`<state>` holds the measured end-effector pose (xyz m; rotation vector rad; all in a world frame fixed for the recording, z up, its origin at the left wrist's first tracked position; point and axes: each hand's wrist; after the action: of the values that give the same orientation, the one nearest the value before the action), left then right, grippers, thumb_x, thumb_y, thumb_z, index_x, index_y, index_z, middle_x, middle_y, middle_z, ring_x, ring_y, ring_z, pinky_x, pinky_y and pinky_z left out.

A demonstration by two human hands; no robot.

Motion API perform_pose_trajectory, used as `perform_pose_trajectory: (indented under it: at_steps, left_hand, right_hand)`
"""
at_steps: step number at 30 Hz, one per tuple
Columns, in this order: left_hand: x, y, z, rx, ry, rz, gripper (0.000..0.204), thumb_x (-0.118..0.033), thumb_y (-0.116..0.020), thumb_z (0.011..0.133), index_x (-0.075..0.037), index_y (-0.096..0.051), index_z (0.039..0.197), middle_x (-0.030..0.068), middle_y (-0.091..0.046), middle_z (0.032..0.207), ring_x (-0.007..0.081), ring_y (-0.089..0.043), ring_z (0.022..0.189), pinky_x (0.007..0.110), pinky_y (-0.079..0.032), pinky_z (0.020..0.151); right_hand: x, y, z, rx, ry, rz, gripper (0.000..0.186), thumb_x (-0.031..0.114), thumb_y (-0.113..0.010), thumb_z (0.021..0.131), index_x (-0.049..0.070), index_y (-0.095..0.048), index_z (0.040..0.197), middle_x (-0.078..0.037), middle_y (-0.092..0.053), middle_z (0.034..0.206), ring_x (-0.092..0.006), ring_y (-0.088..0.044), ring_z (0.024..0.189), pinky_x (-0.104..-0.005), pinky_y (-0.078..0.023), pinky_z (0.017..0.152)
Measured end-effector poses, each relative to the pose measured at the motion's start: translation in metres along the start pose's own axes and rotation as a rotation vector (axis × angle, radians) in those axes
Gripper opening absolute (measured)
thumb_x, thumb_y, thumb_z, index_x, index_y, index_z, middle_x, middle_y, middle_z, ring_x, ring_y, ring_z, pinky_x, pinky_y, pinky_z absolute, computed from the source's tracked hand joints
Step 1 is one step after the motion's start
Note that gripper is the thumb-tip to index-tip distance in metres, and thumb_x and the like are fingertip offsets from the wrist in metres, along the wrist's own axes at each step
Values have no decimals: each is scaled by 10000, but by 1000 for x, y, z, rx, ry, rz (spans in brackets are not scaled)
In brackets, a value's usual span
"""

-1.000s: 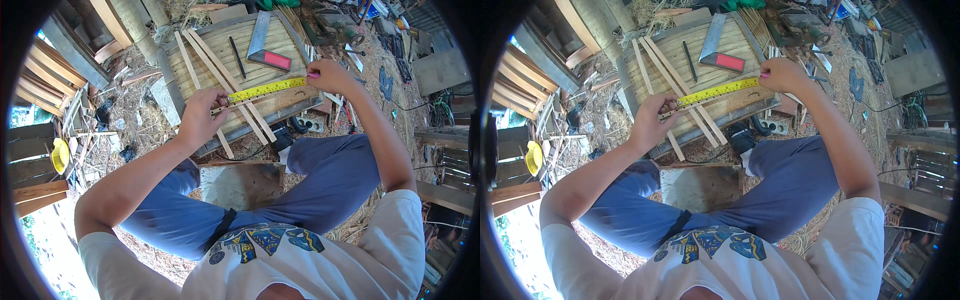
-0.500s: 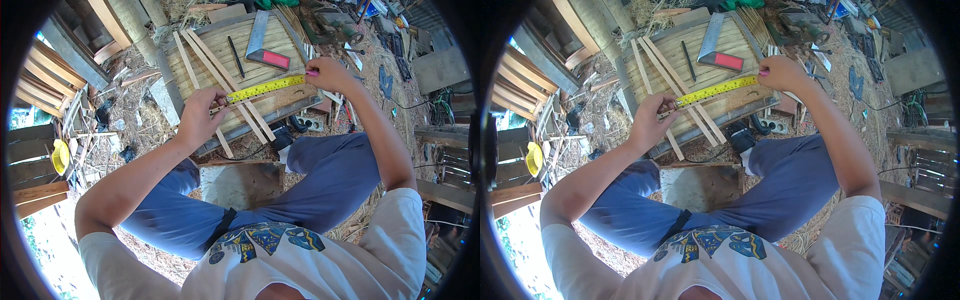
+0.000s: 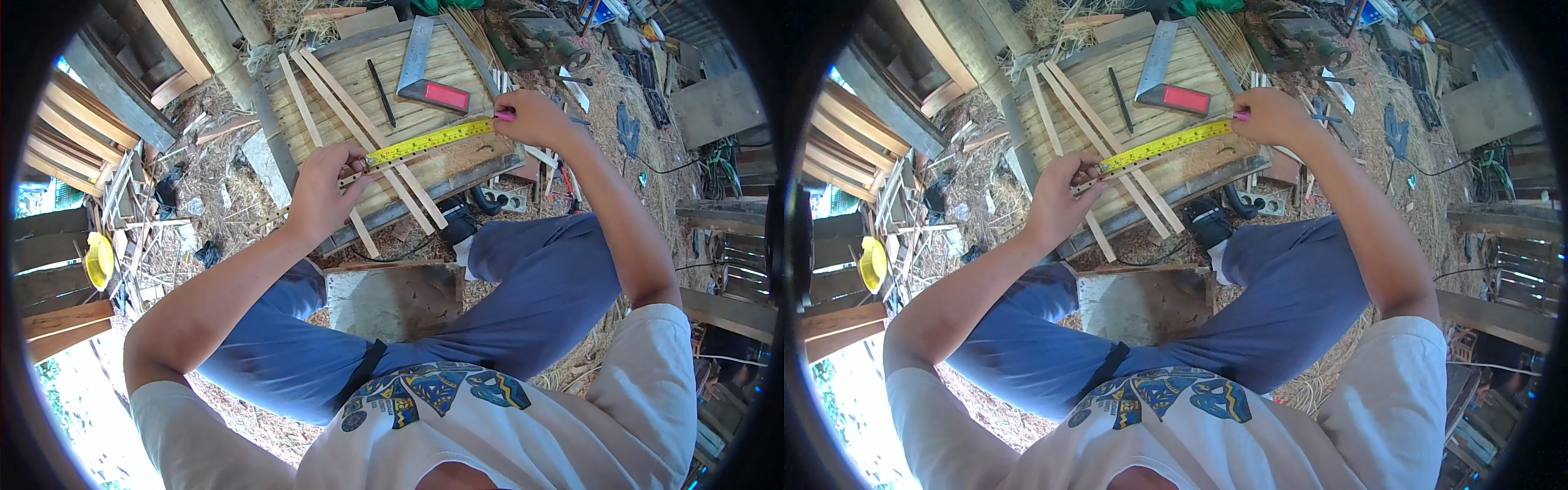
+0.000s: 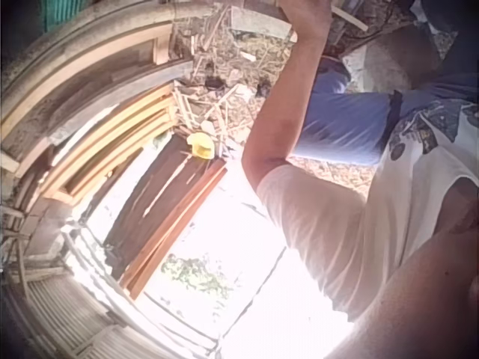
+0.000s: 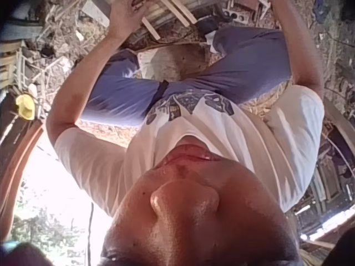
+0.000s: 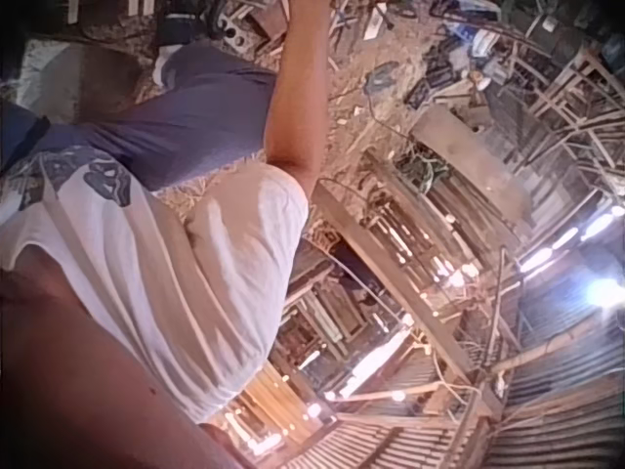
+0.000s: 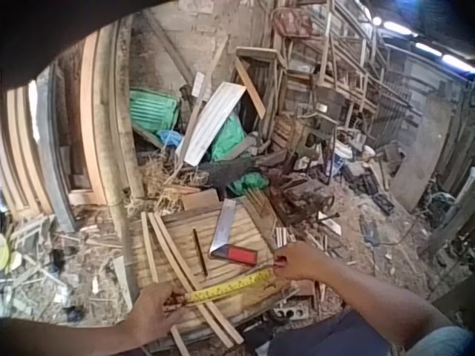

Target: The person measures a wooden strip using a tape measure, marks it with a pencil, and then cuts the wood using a hand saw.

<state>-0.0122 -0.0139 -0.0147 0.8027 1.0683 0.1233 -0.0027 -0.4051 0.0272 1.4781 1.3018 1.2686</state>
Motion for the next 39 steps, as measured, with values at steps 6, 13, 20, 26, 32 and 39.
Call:
perform_pose_trajectory:
  at_steps: [6, 13, 20, 26, 32, 39]
  left_hand:
    - [2, 0, 0, 22, 22, -12, 378, -38, -817, 877, -20, -679, 1228, 70, -679, 984, 222, -625, 904, 349, -536, 851]
    - [1, 1, 2, 39, 28, 20, 395, -41, -823, 867, -22, -682, 1235, 65, -686, 968, 211, -610, 885, 351, -531, 841]
    - [2, 2, 2, 33, 32, 11, 403, -49, -832, 859, -24, -684, 1233, 63, -688, 962, 211, -604, 868, 356, -529, 829]
    - [1, 2, 2, 43, 49, 4, 411, -63, -844, 858, -28, -687, 1236, 69, -696, 984, 214, -625, 894, 355, -533, 838]
    - [2, 1, 1, 20, 43, -4, 408, -69, -845, 859, -30, -690, 1234, 67, -697, 974, 215, -623, 891, 355, -532, 835]
    - [5, 0, 1, 23, 21, 39, 411, -82, -847, 857, -34, -692, 1236, 58, -694, 963, 212, -596, 865, 357, -519, 813]
  right_hand:
    - [-1, 4, 4, 8, 11, -14, 323, 382, -742, 866, 85, -753, 992, -149, -761, 985, -377, -731, 953, -474, -583, 841]
    - [-1, 3, 4, -17, 93, 24, 333, 339, -743, 858, 18, -709, 938, -208, -714, 868, -408, -701, 838, -488, -544, 771]
    - [-1, 0, 4, -31, 95, 46, 327, 328, -741, 864, 10, -692, 921, -203, -707, 855, -407, -689, 816, -484, -537, 759]
    - [-2, -1, 5, -29, 83, 48, 330, 329, -740, 870, 8, -697, 932, -203, -708, 859, -400, -688, 814, -478, -536, 758]
    - [0, 1, 4, -20, 80, 41, 330, 329, -736, 872, 7, -701, 934, -205, -709, 864, -400, -688, 816, -475, -535, 760]
    - [-1, 0, 5, -11, 76, 33, 340, 338, -737, 871, 7, -710, 948, -207, -717, 878, -403, -695, 835, -480, -540, 774]
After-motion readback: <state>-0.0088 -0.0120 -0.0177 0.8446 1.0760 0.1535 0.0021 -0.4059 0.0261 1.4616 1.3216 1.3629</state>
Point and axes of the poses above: each hand's wrist, its own z-axis towards the middle knuckle, its own y-axis out of the back of the hand, x = y × z
